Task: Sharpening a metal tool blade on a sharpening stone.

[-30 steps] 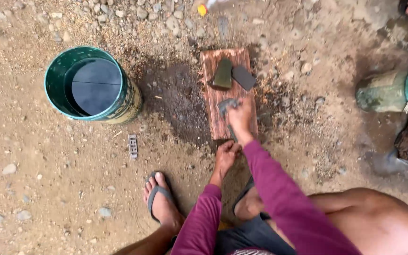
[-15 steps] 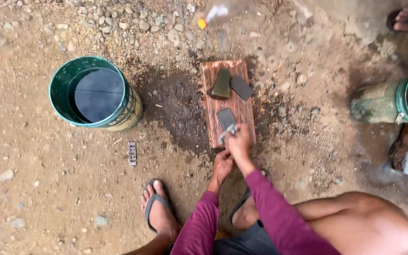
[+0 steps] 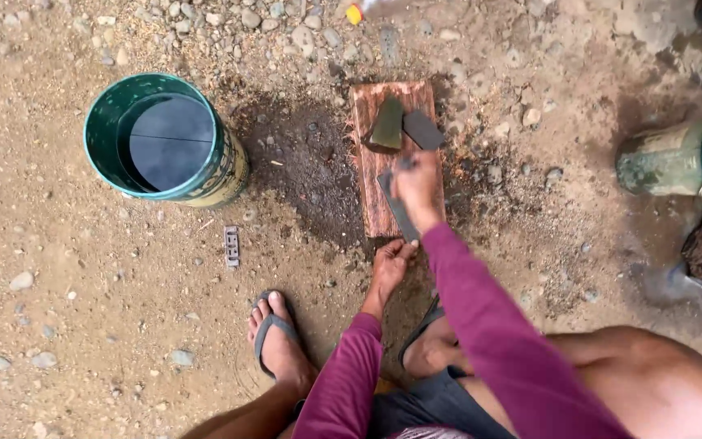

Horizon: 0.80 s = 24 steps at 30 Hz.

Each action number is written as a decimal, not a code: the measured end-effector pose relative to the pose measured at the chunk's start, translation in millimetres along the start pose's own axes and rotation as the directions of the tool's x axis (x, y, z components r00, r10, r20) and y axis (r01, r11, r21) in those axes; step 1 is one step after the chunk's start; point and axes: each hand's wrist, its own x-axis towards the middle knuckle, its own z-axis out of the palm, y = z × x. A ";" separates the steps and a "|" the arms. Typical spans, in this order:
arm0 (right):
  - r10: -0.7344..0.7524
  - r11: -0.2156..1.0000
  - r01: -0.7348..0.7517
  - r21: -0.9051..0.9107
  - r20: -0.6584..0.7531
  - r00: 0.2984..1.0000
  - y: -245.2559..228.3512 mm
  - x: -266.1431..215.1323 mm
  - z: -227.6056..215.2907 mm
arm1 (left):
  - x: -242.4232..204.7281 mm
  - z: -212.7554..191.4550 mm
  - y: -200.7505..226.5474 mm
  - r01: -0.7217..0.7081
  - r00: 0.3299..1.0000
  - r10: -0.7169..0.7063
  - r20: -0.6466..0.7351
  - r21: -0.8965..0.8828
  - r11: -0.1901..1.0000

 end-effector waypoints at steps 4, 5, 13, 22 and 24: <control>-0.180 0.965 0.171 0.199 0.028 0.983 12.3 16.5 -14.5 | 24.2 2.9 -13.9 -0.046 0.999 0.048 0.002 -0.204 0.978; -0.066 0.997 0.065 0.043 0.027 0.997 1.5 1.7 -14.9 | 30.4 7.3 -21.7 0.004 1.000 -0.006 -0.007 -0.219 0.976; 0.057 0.978 -0.051 -0.202 0.022 0.998 35.3 -25.0 -9.0 | 9.1 0.5 -11.6 0.025 0.999 -0.021 0.031 -0.144 0.989; -0.376 0.906 0.356 0.227 0.046 0.926 73.6 -19.8 -6.8 | 12.5 1.5 -36.8 0.173 0.985 -0.172 0.025 -0.251 0.952; 0.069 0.996 -0.067 -0.052 0.034 0.997 4.6 -18.8 0.1 | 5.1 -1.2 -10.9 0.026 0.999 -0.021 0.050 -0.100 0.995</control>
